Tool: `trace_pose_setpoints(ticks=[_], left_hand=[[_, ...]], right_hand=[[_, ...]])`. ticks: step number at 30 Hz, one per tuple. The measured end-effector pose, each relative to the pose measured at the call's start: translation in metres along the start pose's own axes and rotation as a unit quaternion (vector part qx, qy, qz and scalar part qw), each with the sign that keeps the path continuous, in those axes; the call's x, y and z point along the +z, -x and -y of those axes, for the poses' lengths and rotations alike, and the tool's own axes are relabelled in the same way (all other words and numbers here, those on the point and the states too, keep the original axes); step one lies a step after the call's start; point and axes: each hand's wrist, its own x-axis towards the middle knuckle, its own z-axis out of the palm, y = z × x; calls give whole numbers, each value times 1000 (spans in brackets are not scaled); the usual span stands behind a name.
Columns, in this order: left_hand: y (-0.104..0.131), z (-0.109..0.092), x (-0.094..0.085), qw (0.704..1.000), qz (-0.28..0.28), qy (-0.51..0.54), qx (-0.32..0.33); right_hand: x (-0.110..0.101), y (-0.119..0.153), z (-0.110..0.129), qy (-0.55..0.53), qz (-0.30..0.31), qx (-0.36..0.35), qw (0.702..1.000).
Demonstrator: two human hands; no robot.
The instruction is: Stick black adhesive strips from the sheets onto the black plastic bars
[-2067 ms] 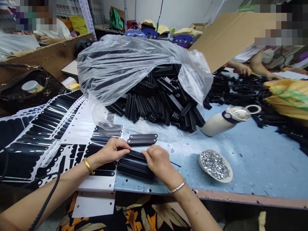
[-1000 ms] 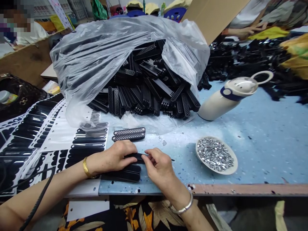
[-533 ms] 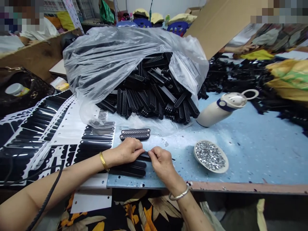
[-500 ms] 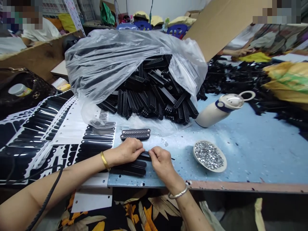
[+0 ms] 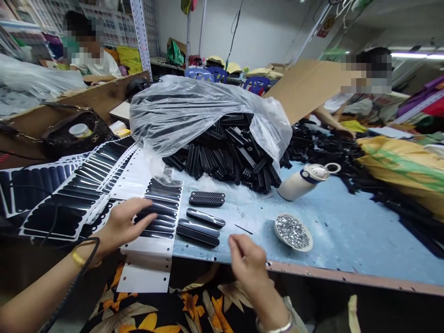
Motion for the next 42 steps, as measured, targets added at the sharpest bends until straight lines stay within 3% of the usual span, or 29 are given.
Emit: trace_pose_setpoints(ticks=[2,4,7,9,11,16,21,25,29,34,39,42], left_hand=[[39,9,-12,1000,-1,-9,-26],[73,12,-19,992,-12,-30,-124],[107,5,-19,945,-38,-20,-325],[118,-1,-12,922,-20,59,-382],[121,-2,-1,897,-4,150,-416],[127,-3,11,843,23,289,-453],[124,0,-7,824,-21,300,-480],[110,-4,-18,773,3,417,-477],[101,-8,-14,742,-13,454,-493],[107,-7,-8,691,-22,491,-530],[109,-8,-6,675,-57,501,-539],[108,-9,-6,669,-66,505,-542]], right_hand=[[19,20,20,-25,81,-41,996],[44,36,34,-42,140,-81,986],[77,42,47,-64,68,-153,984],[94,33,55,-72,35,-205,975],[110,20,66,-80,40,-268,959],[137,0,91,14,140,-350,926],[133,3,96,-57,117,-346,929],[121,18,102,-83,55,-341,935],[118,30,102,-81,54,-333,938],[121,36,96,-66,51,-347,934],[124,38,94,-86,51,-348,932],[117,37,99,-90,87,-338,933]])
